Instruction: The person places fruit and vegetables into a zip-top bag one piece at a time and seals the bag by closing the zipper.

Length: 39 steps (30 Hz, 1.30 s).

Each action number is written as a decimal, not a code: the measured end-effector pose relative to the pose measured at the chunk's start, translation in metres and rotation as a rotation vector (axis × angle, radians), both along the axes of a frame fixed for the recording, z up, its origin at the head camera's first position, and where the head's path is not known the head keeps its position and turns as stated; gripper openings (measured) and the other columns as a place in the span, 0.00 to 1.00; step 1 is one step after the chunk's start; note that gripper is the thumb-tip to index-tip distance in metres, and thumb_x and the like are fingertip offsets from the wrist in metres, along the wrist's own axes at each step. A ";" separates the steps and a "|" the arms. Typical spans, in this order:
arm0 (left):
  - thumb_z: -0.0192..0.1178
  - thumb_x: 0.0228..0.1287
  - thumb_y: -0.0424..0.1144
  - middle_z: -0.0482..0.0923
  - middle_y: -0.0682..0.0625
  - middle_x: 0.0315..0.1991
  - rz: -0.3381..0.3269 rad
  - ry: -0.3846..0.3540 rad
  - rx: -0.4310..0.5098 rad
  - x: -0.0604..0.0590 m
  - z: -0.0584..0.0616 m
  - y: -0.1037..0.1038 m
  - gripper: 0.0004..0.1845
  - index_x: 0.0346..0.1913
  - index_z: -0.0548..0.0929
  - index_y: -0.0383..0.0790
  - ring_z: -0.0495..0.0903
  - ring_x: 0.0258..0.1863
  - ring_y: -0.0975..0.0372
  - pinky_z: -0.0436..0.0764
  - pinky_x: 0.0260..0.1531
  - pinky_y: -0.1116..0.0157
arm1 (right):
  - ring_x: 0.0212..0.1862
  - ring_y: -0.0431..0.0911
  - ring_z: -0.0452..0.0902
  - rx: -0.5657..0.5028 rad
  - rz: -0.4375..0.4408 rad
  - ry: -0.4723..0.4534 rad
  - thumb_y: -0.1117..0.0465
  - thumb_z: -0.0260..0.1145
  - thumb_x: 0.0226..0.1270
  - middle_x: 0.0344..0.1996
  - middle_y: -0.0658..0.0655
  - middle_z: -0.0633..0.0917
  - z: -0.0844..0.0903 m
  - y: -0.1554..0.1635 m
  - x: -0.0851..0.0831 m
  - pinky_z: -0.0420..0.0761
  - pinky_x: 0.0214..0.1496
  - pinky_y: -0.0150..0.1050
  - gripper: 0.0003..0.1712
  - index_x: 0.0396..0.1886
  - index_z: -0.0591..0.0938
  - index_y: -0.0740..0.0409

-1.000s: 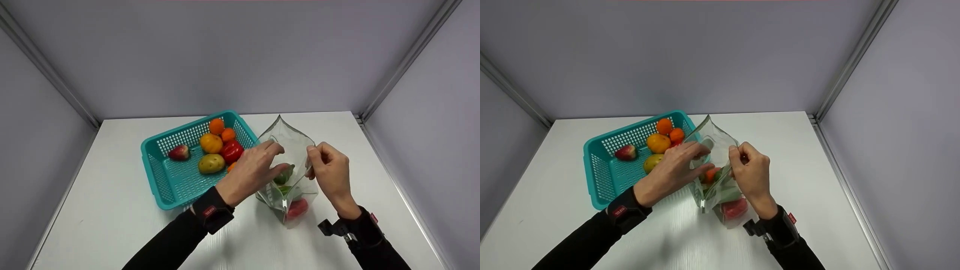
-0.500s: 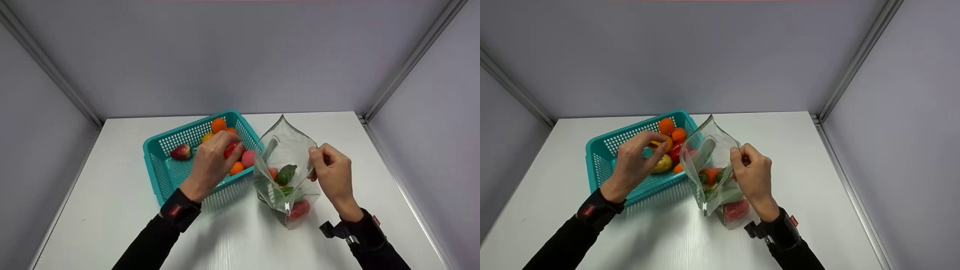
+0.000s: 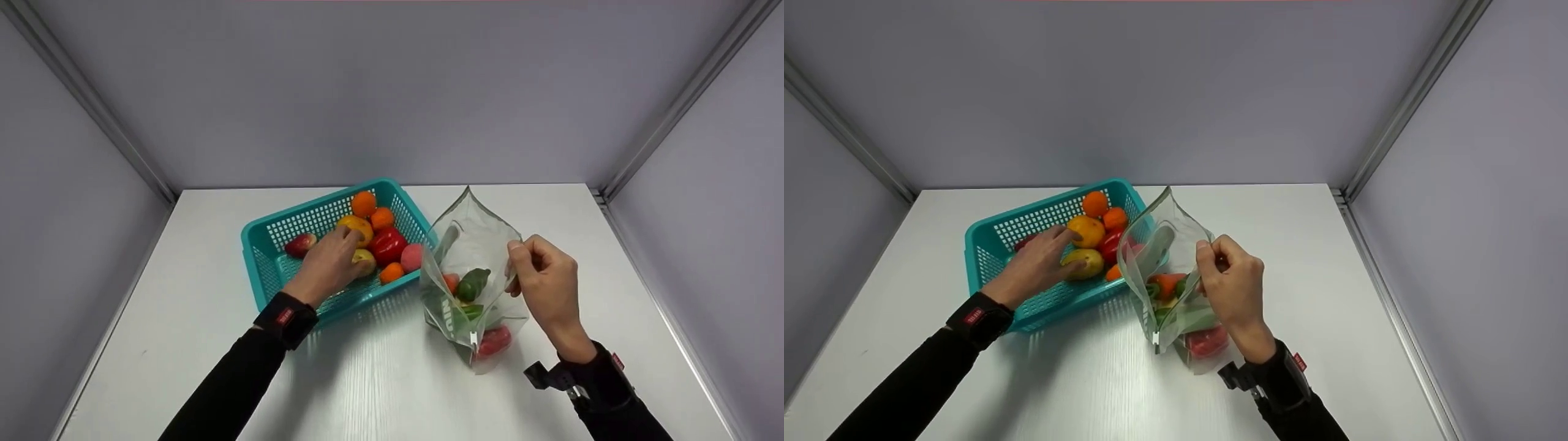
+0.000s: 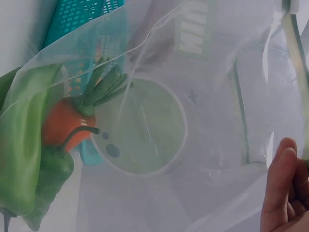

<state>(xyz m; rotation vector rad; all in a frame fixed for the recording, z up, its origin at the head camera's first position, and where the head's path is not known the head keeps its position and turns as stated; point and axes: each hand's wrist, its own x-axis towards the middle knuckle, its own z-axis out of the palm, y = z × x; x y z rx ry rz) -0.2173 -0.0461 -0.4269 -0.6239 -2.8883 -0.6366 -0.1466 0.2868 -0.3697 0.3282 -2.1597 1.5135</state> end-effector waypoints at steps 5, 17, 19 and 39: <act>0.71 0.68 0.41 0.78 0.39 0.48 0.016 -0.029 -0.069 -0.010 -0.014 -0.006 0.23 0.58 0.80 0.31 0.78 0.42 0.50 0.84 0.48 0.55 | 0.12 0.41 0.74 -0.003 -0.001 -0.005 0.66 0.62 0.77 0.14 0.53 0.78 0.000 -0.002 0.001 0.75 0.16 0.30 0.20 0.20 0.77 0.64; 0.67 0.71 0.40 0.77 0.36 0.47 0.024 -0.160 -0.208 -0.029 -0.042 -0.012 0.20 0.59 0.79 0.31 0.79 0.41 0.47 0.85 0.47 0.50 | 0.13 0.42 0.73 0.001 0.006 0.002 0.68 0.62 0.76 0.15 0.53 0.78 -0.003 -0.005 0.004 0.76 0.17 0.31 0.19 0.20 0.77 0.63; 0.68 0.70 0.41 0.78 0.36 0.47 0.015 -0.181 -0.231 -0.031 -0.045 -0.011 0.22 0.59 0.78 0.32 0.79 0.42 0.47 0.85 0.49 0.50 | 0.13 0.42 0.73 0.003 0.003 0.000 0.68 0.62 0.76 0.14 0.53 0.78 -0.003 -0.005 0.005 0.76 0.17 0.31 0.19 0.20 0.77 0.63; 0.70 0.66 0.39 0.78 0.34 0.52 0.051 -0.349 -0.288 -0.040 -0.059 -0.008 0.29 0.65 0.72 0.33 0.83 0.45 0.44 0.84 0.50 0.47 | 0.13 0.42 0.74 0.013 0.008 -0.007 0.67 0.62 0.77 0.14 0.53 0.78 -0.004 -0.005 0.008 0.75 0.17 0.31 0.20 0.20 0.77 0.63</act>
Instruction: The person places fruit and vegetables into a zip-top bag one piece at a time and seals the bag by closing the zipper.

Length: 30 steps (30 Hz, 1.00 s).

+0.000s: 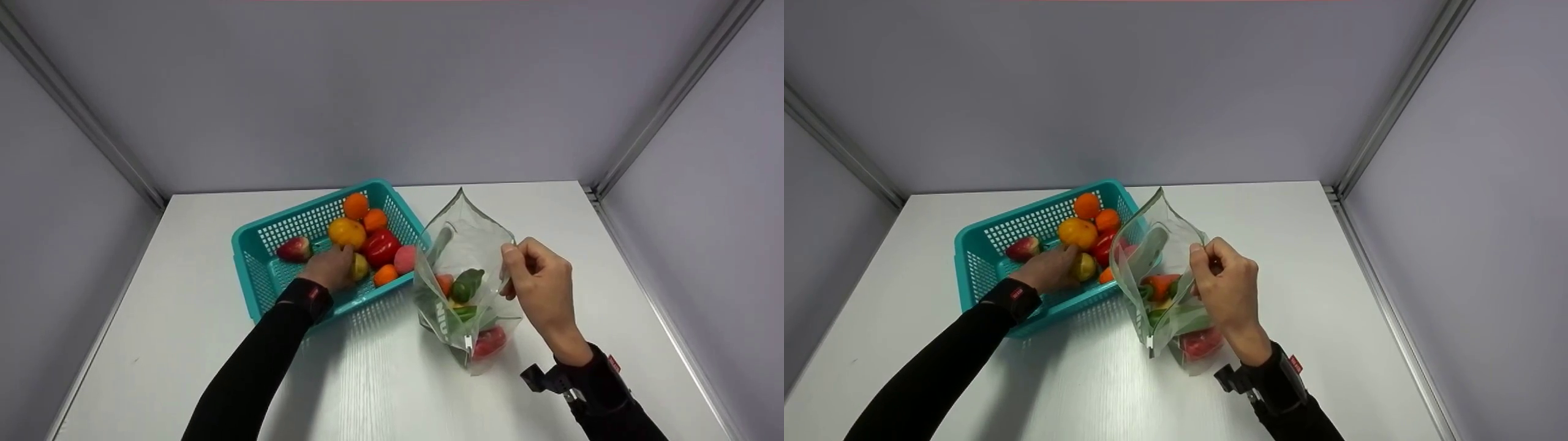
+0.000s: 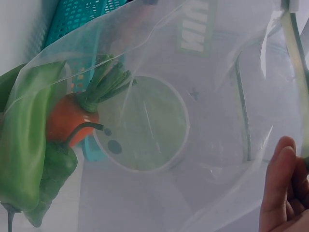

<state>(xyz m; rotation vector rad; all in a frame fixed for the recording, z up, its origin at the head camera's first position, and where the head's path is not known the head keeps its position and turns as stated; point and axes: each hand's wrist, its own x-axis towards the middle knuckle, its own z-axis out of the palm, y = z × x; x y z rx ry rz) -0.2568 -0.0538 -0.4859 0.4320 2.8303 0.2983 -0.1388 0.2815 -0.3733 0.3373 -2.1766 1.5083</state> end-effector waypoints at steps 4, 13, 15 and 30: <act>0.66 0.70 0.36 0.79 0.35 0.49 -0.018 0.014 0.028 0.000 -0.001 -0.002 0.23 0.62 0.73 0.31 0.83 0.45 0.45 0.84 0.50 0.48 | 0.13 0.42 0.74 -0.003 -0.003 -0.012 0.67 0.62 0.77 0.14 0.53 0.78 0.000 0.000 0.001 0.76 0.17 0.31 0.20 0.20 0.76 0.63; 0.72 0.66 0.37 0.78 0.39 0.51 0.018 0.037 0.178 0.006 0.011 -0.009 0.28 0.64 0.72 0.35 0.79 0.46 0.49 0.82 0.56 0.50 | 0.13 0.43 0.75 0.003 -0.012 -0.011 0.65 0.62 0.78 0.14 0.53 0.78 0.001 0.001 0.002 0.76 0.17 0.31 0.20 0.20 0.77 0.62; 0.73 0.65 0.38 0.76 0.40 0.53 0.055 0.029 0.256 0.009 0.018 -0.010 0.31 0.66 0.70 0.36 0.78 0.48 0.49 0.81 0.57 0.51 | 0.13 0.43 0.75 0.003 -0.014 -0.009 0.65 0.62 0.77 0.14 0.53 0.78 0.001 0.002 0.001 0.76 0.17 0.31 0.20 0.20 0.77 0.62; 0.75 0.63 0.39 0.75 0.42 0.58 0.081 0.196 0.522 0.022 0.057 -0.007 0.35 0.68 0.69 0.37 0.76 0.55 0.51 0.81 0.59 0.53 | 0.13 0.43 0.75 0.000 -0.027 -0.019 0.64 0.63 0.78 0.14 0.52 0.79 -0.001 0.004 -0.004 0.75 0.17 0.32 0.20 0.20 0.78 0.62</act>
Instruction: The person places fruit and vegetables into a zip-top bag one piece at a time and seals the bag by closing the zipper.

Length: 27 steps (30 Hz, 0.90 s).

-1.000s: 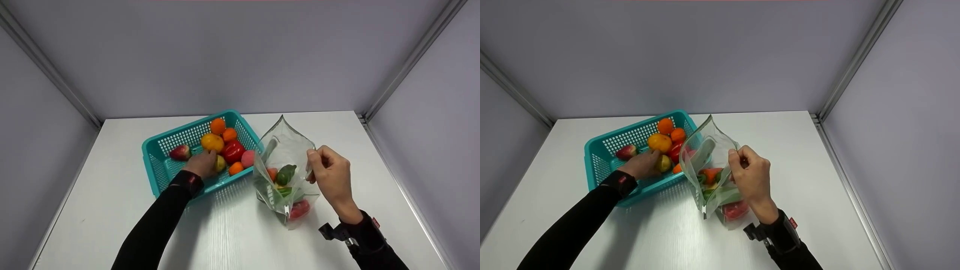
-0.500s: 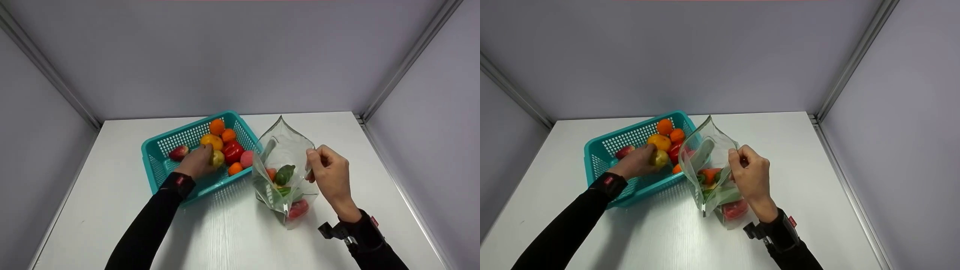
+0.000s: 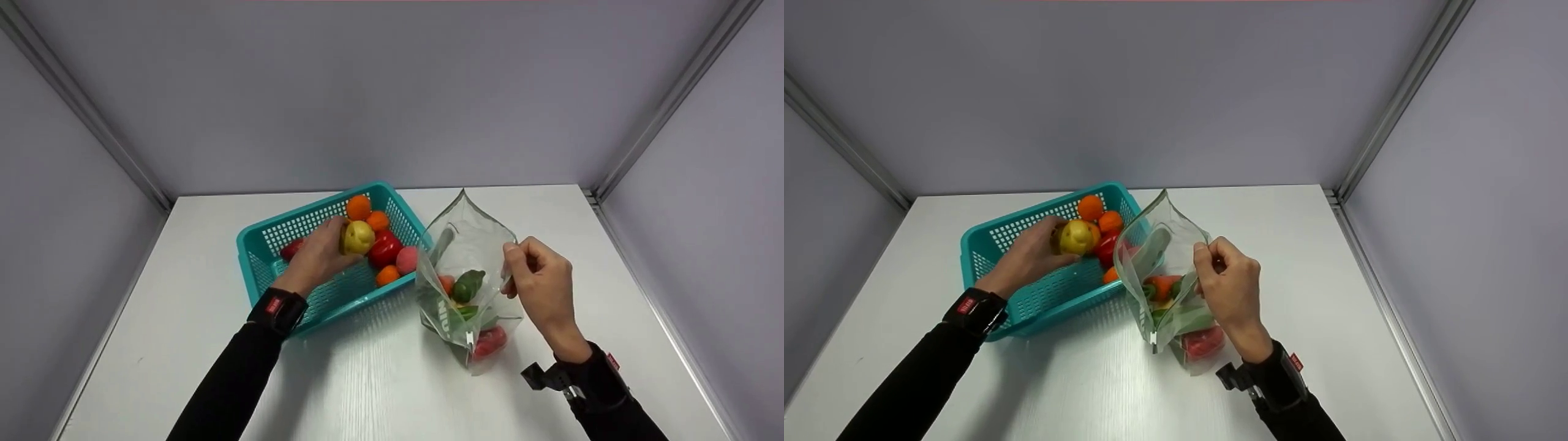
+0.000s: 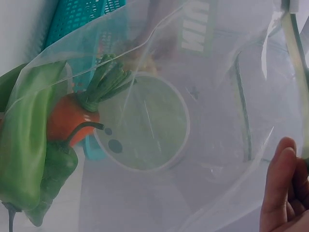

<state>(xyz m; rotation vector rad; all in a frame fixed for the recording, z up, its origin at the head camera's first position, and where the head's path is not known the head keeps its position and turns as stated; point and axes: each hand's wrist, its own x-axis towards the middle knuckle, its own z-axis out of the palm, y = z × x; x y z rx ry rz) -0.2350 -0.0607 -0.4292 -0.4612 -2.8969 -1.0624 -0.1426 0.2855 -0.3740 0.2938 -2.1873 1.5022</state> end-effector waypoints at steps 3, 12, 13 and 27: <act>0.76 0.62 0.40 0.76 0.42 0.57 0.019 0.041 0.024 0.006 0.007 0.004 0.34 0.66 0.71 0.37 0.77 0.54 0.51 0.82 0.58 0.54 | 0.13 0.43 0.75 -0.010 0.009 0.004 0.65 0.62 0.78 0.15 0.53 0.78 0.000 0.000 -0.001 0.76 0.17 0.32 0.20 0.20 0.77 0.63; 0.77 0.61 0.42 0.79 0.42 0.57 0.048 0.156 0.102 0.030 0.034 0.022 0.34 0.64 0.72 0.35 0.79 0.54 0.51 0.83 0.57 0.54 | 0.13 0.43 0.74 -0.013 0.009 0.010 0.65 0.62 0.78 0.14 0.52 0.78 0.000 0.000 -0.001 0.76 0.17 0.32 0.20 0.20 0.77 0.62; 0.77 0.61 0.42 0.79 0.42 0.57 0.046 0.174 0.114 0.033 0.037 0.025 0.34 0.64 0.72 0.34 0.79 0.54 0.51 0.83 0.57 0.54 | 0.13 0.43 0.74 -0.012 0.008 0.011 0.65 0.62 0.78 0.14 0.52 0.78 0.000 0.000 -0.001 0.76 0.17 0.32 0.20 0.20 0.77 0.62; 0.77 0.60 0.41 0.79 0.40 0.59 -0.096 0.490 0.278 0.071 0.079 0.060 0.37 0.67 0.73 0.30 0.80 0.54 0.52 0.82 0.57 0.58 | 0.13 0.43 0.73 -0.007 0.012 0.026 0.66 0.62 0.77 0.14 0.54 0.78 0.000 -0.002 -0.001 0.76 0.17 0.31 0.20 0.20 0.77 0.63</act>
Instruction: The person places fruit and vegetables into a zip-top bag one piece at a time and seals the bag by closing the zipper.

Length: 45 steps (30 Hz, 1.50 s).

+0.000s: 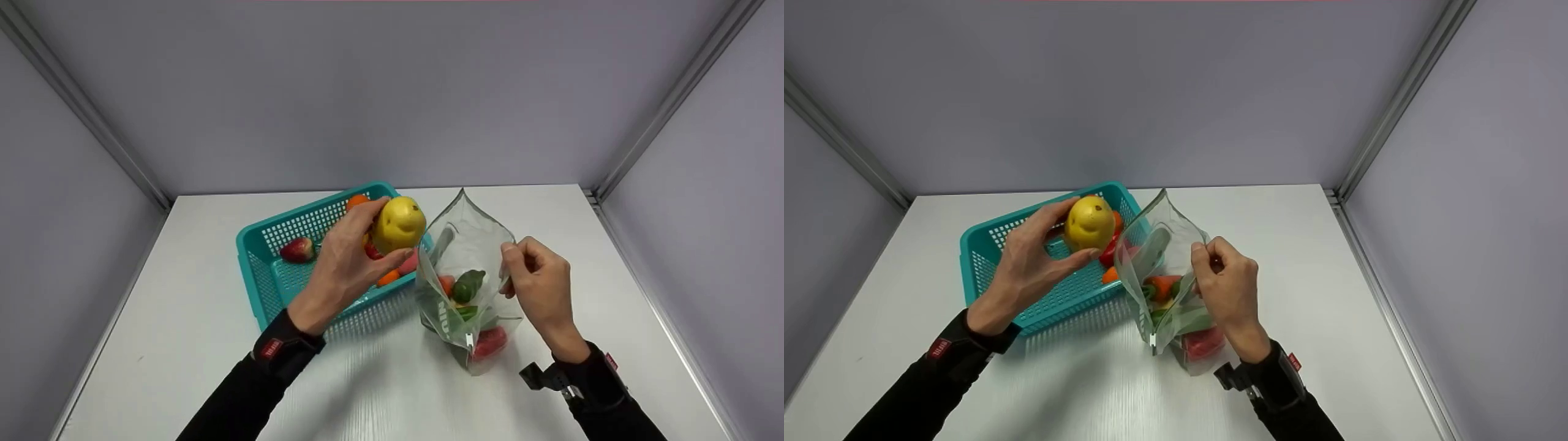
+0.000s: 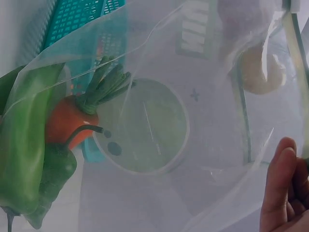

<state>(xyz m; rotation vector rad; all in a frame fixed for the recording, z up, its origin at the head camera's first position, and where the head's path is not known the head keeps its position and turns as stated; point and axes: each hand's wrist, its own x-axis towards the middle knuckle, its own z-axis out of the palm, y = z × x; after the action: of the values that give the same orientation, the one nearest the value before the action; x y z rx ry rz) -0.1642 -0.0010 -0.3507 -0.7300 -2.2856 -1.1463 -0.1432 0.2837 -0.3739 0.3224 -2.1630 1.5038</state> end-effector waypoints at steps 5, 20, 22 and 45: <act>0.78 0.59 0.41 0.77 0.41 0.60 -0.058 0.062 0.024 0.012 0.012 0.017 0.37 0.67 0.73 0.31 0.79 0.56 0.54 0.80 0.60 0.62 | 0.13 0.42 0.73 0.024 -0.013 0.017 0.66 0.62 0.77 0.14 0.52 0.78 0.000 -0.001 0.000 0.75 0.17 0.31 0.20 0.19 0.77 0.62; 0.78 0.58 0.42 0.72 0.41 0.60 -0.114 -0.038 -0.035 0.026 0.017 0.061 0.37 0.68 0.74 0.33 0.79 0.57 0.54 0.80 0.60 0.62 | 0.12 0.42 0.73 0.015 0.009 0.013 0.66 0.63 0.77 0.15 0.57 0.79 0.001 -0.002 0.001 0.75 0.15 0.31 0.20 0.20 0.76 0.63; 0.78 0.59 0.43 0.73 0.41 0.60 -0.107 -0.066 -0.055 0.025 0.016 0.064 0.37 0.68 0.75 0.34 0.80 0.56 0.53 0.81 0.59 0.62 | 0.12 0.42 0.73 0.015 0.009 0.013 0.66 0.63 0.77 0.15 0.59 0.79 0.001 -0.002 0.001 0.75 0.15 0.31 0.20 0.20 0.76 0.63; 0.72 0.65 0.52 0.76 0.41 0.55 -0.024 -0.173 -0.431 0.016 0.000 0.070 0.37 0.69 0.74 0.33 0.81 0.43 0.56 0.86 0.46 0.64 | 0.12 0.42 0.74 -0.009 0.021 -0.008 0.65 0.62 0.77 0.14 0.53 0.79 0.002 -0.006 0.000 0.76 0.16 0.32 0.20 0.20 0.77 0.63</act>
<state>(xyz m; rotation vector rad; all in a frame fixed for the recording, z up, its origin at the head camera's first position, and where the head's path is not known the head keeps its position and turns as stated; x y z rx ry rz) -0.1481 0.0687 -0.3507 -0.8414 -2.7174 -0.7532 -0.1433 0.2782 -0.3714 0.3375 -2.1649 1.5286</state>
